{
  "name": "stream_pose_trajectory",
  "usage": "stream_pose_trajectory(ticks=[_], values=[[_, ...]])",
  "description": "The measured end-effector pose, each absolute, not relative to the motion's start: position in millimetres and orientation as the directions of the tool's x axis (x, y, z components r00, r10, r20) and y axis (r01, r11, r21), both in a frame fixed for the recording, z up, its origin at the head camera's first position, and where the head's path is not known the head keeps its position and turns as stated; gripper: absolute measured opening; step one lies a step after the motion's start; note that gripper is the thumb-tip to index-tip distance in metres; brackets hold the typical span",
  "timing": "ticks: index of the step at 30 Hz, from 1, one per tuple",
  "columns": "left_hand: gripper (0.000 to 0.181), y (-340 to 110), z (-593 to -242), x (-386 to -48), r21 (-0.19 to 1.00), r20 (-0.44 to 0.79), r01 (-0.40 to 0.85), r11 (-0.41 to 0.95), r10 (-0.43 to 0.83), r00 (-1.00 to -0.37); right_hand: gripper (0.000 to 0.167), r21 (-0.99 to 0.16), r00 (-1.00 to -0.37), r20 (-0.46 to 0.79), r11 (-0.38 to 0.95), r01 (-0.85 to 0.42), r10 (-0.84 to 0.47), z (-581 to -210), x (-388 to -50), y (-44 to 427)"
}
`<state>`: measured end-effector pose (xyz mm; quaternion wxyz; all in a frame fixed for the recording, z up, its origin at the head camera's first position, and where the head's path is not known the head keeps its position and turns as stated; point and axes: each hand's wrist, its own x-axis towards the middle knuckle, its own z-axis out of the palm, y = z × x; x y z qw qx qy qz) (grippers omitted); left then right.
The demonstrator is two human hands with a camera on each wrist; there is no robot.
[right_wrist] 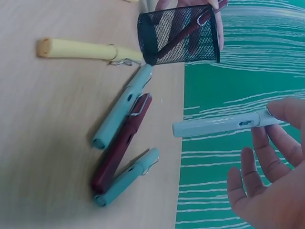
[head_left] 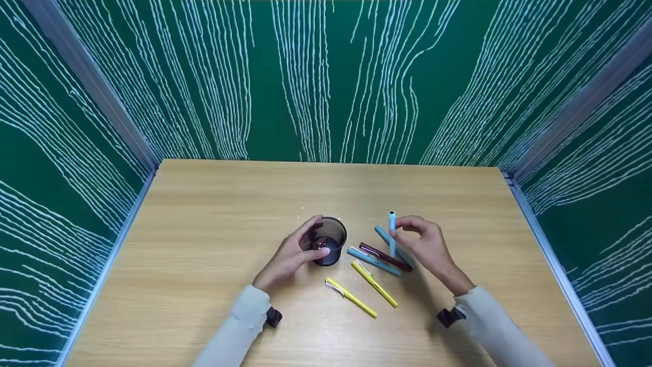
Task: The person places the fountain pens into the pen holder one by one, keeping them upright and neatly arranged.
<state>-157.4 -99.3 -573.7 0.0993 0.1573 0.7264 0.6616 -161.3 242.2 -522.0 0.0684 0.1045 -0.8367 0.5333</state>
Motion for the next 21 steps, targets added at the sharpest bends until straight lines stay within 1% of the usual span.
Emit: stream_pose_trajectory(ticks=[3, 5, 16, 21], values=[[0.087, -98.8, -575.1, -158.4, 0.996, 0.072, 0.087, 0.022, 0.378, -0.923, 0.014, -0.883, -0.973, 0.205, 0.41, -0.229, -0.103, -519.6, -166.9, 235.9], [0.087, -98.9, -575.3, -158.5, 0.996, 0.074, 0.09, 0.025, 0.377, -0.923, 0.015, -0.887, -0.975, 0.193, 0.407, -0.22, -0.108, -518.0, -170.1, 232.2], [0.087, -99.1, -574.8, -158.3, 0.993, 0.077, 0.105, 0.057, 0.37, -0.926, 0.016, -0.902, -0.971, 0.2, 0.361, -0.235, -0.13, -508.8, -180.6, 213.2], [0.087, -99.9, -575.3, -158.7, 0.987, 0.083, 0.128, 0.1, 0.366, -0.927, 0.015, -0.917, -0.971, 0.194, 0.327, -0.231, -0.143, -504.5, -183.1, 203.6]])
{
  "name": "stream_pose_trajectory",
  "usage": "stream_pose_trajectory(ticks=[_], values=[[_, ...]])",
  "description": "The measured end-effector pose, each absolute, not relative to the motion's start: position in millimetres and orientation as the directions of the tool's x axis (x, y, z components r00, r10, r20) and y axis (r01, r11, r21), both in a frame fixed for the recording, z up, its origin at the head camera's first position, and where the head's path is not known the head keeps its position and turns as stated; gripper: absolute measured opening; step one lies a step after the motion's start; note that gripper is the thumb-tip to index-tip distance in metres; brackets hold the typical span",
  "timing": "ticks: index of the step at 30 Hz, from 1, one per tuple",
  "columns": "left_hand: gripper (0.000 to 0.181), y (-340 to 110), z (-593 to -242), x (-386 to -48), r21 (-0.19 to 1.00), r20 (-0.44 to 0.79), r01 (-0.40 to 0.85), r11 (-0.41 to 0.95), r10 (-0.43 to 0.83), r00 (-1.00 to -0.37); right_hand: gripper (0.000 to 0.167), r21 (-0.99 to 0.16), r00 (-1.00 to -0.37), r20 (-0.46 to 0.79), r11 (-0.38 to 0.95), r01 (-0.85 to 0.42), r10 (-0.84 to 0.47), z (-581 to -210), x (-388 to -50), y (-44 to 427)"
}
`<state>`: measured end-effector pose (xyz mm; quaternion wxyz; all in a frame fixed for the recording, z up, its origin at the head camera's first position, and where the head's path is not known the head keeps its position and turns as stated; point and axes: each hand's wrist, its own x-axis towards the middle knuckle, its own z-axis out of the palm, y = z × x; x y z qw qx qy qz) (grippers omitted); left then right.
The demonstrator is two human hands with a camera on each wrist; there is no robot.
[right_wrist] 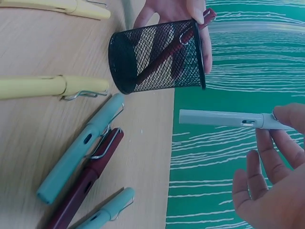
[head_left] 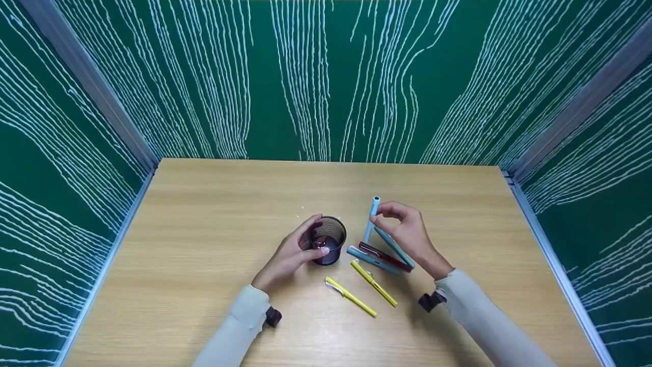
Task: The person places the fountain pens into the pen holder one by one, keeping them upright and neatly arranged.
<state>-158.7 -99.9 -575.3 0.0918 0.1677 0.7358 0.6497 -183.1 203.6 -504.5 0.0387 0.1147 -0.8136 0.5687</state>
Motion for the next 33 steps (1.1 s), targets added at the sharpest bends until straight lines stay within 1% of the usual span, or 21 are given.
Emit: stream_pose_trajectory(ticks=[5, 12, 15, 19, 22, 28, 30, 33], values=[[0.086, -100.8, -576.5, -160.8, 0.985, 0.091, 0.138, 0.104, 0.364, -0.927, 0.015, -0.926, -0.967, 0.201, 0.293, -0.239, -0.153, -500.5, -186.4, 193.7], [0.085, -101.8, -575.0, -160.3, 0.984, 0.073, 0.122, 0.128, 0.335, -0.939, 0.014, -0.929, -0.959, 0.233, 0.254, -0.269, -0.163, -497.3, -190.7, 178.0], [0.086, -101.9, -575.8, -160.0, 0.987, 0.069, 0.115, 0.117, 0.335, -0.94, 0.012, -0.93, -0.952, 0.252, 0.229, -0.289, -0.177, -497.7, -192.4, 171.7], [0.088, -101.7, -577.3, -159.8, 0.99, 0.057, 0.096, 0.102, 0.339, -0.939, 0.013, -0.935, -0.953, 0.239, 0.221, -0.278, -0.187, -497.4, -192.9, 164.5], [0.087, -101.1, -577.2, -159.5, 0.99, 0.052, 0.094, 0.107, 0.345, -0.937, 0.014, -0.935, -0.955, 0.235, 0.225, -0.273, -0.183, -494.8, -192.8, 160.8], [0.087, -100.3, -575.1, -158.7, 0.989, 0.056, 0.101, 0.109, 0.352, -0.934, 0.015, -0.936, -0.946, 0.276, 0.174, -0.305, -0.169, -488.5, -193.3, 157.7], [0.088, -100.1, -574.9, -158.7, 0.991, 0.059, 0.098, 0.092, 0.357, -0.932, 0.016, -0.941, -0.948, 0.269, 0.163, -0.296, -0.17, -490.2, -193.0, 156.6], [0.088, -99.9, -575.1, -158.1, 0.99, 0.06, 0.103, 0.101, 0.356, -0.933, 0.018, -0.952, -0.959, 0.227, 0.168, -0.255, -0.169, -497.1, -191.0, 153.7]])
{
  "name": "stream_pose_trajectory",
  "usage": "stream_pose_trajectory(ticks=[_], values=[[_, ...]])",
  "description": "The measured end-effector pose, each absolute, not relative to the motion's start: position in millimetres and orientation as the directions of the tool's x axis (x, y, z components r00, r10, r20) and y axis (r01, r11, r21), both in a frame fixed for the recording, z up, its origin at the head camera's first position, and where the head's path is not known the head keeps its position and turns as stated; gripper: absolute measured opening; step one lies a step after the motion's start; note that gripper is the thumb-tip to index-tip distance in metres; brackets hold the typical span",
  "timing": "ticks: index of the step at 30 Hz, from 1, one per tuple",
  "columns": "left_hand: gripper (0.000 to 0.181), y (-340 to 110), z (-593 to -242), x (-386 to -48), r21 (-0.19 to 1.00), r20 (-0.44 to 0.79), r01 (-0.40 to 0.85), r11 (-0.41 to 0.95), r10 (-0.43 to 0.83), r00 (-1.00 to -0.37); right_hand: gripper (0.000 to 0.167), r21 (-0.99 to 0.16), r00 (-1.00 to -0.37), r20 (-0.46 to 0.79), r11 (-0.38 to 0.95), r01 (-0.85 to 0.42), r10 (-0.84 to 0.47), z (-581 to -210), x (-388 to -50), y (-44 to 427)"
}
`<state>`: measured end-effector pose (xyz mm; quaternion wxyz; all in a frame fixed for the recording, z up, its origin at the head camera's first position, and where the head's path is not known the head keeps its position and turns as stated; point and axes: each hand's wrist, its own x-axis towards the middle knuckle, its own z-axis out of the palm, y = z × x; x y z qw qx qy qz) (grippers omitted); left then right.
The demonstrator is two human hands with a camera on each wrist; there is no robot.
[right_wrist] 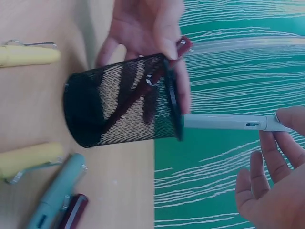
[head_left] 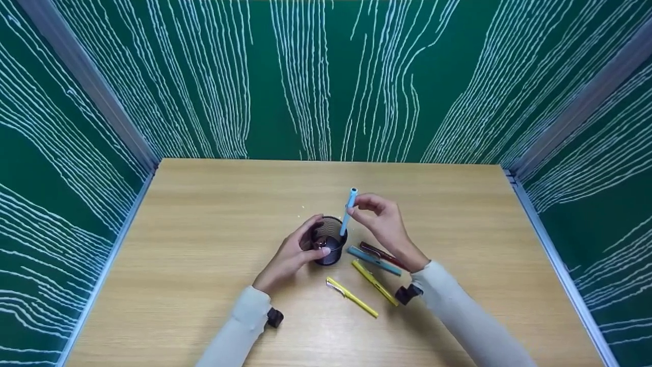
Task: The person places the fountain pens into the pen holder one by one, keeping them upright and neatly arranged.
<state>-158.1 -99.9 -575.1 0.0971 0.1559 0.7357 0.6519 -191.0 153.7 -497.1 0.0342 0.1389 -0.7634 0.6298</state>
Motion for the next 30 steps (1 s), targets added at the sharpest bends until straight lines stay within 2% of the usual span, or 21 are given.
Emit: stream_pose_trajectory(ticks=[4, 10, 19, 30], values=[[0.087, -99.7, -575.9, -158.2, 0.99, 0.056, 0.099, 0.103, 0.355, -0.933, 0.016, -0.956, -0.964, 0.195, 0.186, -0.228, -0.181, -511.2, -188.9, 147.3], [0.086, -98.7, -576.6, -158.9, 0.997, 0.044, 0.062, 0.039, 0.37, -0.928, 0.011, -0.932, -0.948, 0.237, 0.226, -0.284, -0.213, -531.9, -186.3, 137.6], [0.086, -99.3, -577.2, -159.3, 0.997, 0.061, 0.071, 0.013, 0.376, -0.925, 0.014, -0.925, -0.944, 0.238, 0.244, -0.292, -0.229, -550.3, -180.7, 131.2], [0.088, -100.7, -577.7, -160.5, 0.996, 0.064, 0.081, 0.028, 0.391, -0.918, 0.016, -0.9, -0.928, 0.25, 0.286, -0.328, -0.277, -552.4, -174.5, 137.2]])
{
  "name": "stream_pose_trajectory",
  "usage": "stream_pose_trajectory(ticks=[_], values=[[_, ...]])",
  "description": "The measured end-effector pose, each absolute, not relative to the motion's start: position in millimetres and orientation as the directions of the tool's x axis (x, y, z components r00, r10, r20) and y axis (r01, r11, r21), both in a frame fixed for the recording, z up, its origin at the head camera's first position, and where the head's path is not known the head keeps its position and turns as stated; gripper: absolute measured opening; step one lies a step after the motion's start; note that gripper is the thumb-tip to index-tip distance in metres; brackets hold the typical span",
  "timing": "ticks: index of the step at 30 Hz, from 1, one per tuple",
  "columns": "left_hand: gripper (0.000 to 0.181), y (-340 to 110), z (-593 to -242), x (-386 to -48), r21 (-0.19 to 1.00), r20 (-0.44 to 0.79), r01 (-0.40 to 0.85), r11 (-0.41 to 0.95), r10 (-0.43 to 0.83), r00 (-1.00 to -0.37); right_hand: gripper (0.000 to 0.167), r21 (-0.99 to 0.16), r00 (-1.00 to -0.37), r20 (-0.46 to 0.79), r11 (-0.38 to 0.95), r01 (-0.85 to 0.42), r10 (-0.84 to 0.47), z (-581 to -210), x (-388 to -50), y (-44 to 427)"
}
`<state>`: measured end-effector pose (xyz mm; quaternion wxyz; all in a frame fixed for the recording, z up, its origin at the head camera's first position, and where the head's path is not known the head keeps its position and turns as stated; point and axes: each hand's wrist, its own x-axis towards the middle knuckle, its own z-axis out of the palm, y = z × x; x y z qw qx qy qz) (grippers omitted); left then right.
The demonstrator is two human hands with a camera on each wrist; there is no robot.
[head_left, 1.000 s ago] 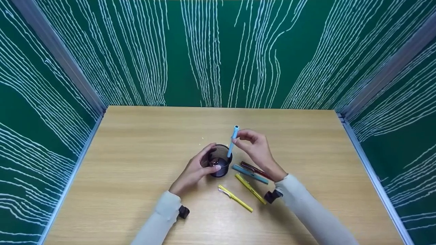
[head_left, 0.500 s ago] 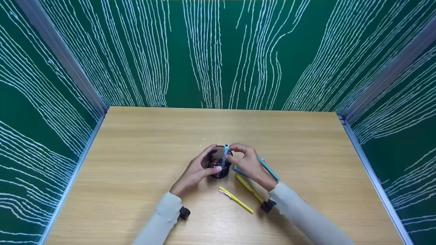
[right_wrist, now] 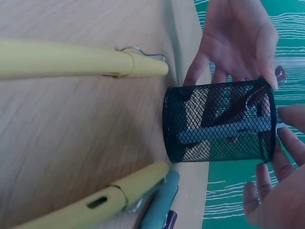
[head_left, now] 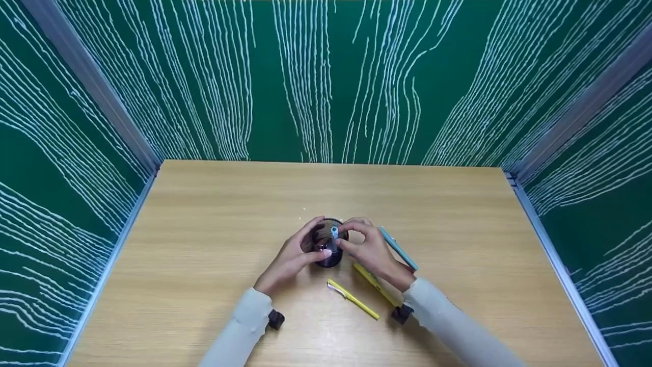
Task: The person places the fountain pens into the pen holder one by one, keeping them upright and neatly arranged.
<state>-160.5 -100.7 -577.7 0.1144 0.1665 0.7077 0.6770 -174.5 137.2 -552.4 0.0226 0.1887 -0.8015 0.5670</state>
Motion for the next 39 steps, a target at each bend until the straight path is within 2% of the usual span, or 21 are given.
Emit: stream_pose_trajectory(ticks=[5, 9, 17, 24, 33, 39], values=[[0.088, -100.8, -576.9, -159.2, 0.994, 0.053, 0.083, 0.065, 0.371, -0.927, 0.018, -0.902, -0.927, 0.267, 0.27, -0.336, -0.262, -549.2, -176.3, 148.1], [0.088, -100.1, -577.7, -159.0, 0.997, 0.06, 0.076, 0.029, 0.375, -0.925, 0.019, -0.904, -0.935, 0.273, 0.271, -0.33, -0.228, -551.7, -179.5, 160.2], [0.089, -99.0, -579.2, -159.2, 0.997, 0.075, 0.081, -0.001, 0.381, -0.922, 0.017, -0.918, -0.967, 0.209, 0.311, -0.246, -0.148, -563.8, -181.8, 185.9], [0.09, -98.9, -577.8, -158.2, 0.996, 0.076, 0.088, 0.014, 0.376, -0.924, 0.025, -0.922, -0.98, 0.161, 0.337, -0.193, -0.12, -576.3, -182.2, 208.4], [0.09, -98.7, -579.3, -159.2, 0.996, 0.075, 0.087, 0.014, 0.372, -0.925, 0.021, -0.911, -0.985, 0.151, 0.377, -0.169, -0.078, -588.1, -187.4, 228.1], [0.086, -98.6, -579.4, -159.2, 0.996, 0.077, 0.091, 0.022, 0.368, -0.927, 0.026, -0.916, -0.99, 0.128, 0.377, -0.141, -0.059, -596.7, -190.0, 237.4]])
